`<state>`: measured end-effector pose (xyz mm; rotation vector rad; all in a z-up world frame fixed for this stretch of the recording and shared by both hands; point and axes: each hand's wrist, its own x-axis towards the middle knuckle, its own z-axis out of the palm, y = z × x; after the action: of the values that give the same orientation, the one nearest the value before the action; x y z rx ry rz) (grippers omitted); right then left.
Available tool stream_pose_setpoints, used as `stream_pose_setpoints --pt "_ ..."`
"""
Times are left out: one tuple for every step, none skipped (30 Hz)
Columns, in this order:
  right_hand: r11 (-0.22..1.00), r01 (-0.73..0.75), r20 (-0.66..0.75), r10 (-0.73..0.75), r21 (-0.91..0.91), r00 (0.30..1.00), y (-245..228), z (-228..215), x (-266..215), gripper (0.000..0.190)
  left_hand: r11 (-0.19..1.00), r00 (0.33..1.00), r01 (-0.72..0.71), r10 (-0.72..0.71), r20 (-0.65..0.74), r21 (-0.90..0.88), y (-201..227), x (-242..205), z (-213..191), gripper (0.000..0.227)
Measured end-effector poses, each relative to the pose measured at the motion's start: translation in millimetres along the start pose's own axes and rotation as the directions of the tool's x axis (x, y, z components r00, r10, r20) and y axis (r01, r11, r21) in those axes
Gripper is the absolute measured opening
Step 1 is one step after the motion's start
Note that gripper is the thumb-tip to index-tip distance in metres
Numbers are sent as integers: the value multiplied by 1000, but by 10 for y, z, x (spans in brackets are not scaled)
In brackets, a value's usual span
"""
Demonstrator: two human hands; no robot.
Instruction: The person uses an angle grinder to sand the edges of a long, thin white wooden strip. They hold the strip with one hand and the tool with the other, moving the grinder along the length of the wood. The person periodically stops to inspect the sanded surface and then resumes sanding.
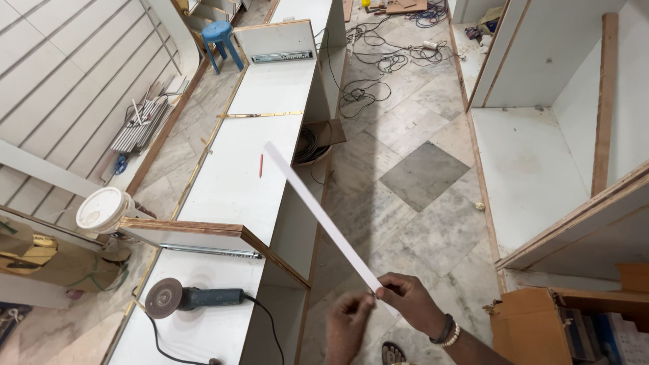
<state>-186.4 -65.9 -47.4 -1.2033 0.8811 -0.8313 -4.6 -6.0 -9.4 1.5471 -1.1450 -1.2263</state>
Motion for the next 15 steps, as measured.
stream_pose_setpoints --pt "999 -20 9 20 30 1000 68 -45 -13 27 1000 999 -7 6 -33 -30 49 19 -61 25" --pt "997 -41 19 40 59 999 136 -80 -31 27 998 998 -16 12 -67 -59 94 55 -108 26" --pt "994 -63 26 61 91 998 213 -94 -75 27 986 997 -71 73 3 -149 123 87 -134 28" --pt "978 -91 74 78 189 994 298 -75 -108 30 963 988 -119 138 66 -241 132 114 -151 30" --pt "952 -125 125 93 281 988 380 -53 -133 34 928 971 -157 208 120 -336 116 122 -130 33" --pt "916 -163 176 103 368 979 448 -46 -180 37 917 973 -96 169 159 -387 82 111 -94 33" --pt "889 -213 184 149 405 972 498 -32 -206 39 901 969 -43 143 201 -432 53 148 -78 33" --pt "859 -261 193 193 440 962 536 -3 -240 42 881 962 11 119 245 -472 21 182 -57 33" --pt "822 -308 206 237 479 950 553 16 -237 44 883 969 15 102 223 -469 -11 199 -38 32" --pt "844 -301 175 248 444 953 539 -4 -204 44 884 976 20 84 202 -466 -33 209 5 30" --pt "860 -296 143 260 416 955 531 29 -210 43 889 981 32 59 184 -458 -55 184 12 29" --pt "875 -292 110 270 387 956 509 59 -214 43 907 985 6 67 157 -422 -56 176 14 29" --pt "903 -257 81 244 345 966 475 70 -235 41 924 989 -16 71 130 -382 -39 165 12 29" --pt "928 -222 53 216 301 975 430 51 -262 39 939 992 -36 77 105 -341 -9 164 12 29" --pt "950 -186 30 185 250 982 397 51 -281 37 951 991 -84 112 77 -298 25 163 25 28"
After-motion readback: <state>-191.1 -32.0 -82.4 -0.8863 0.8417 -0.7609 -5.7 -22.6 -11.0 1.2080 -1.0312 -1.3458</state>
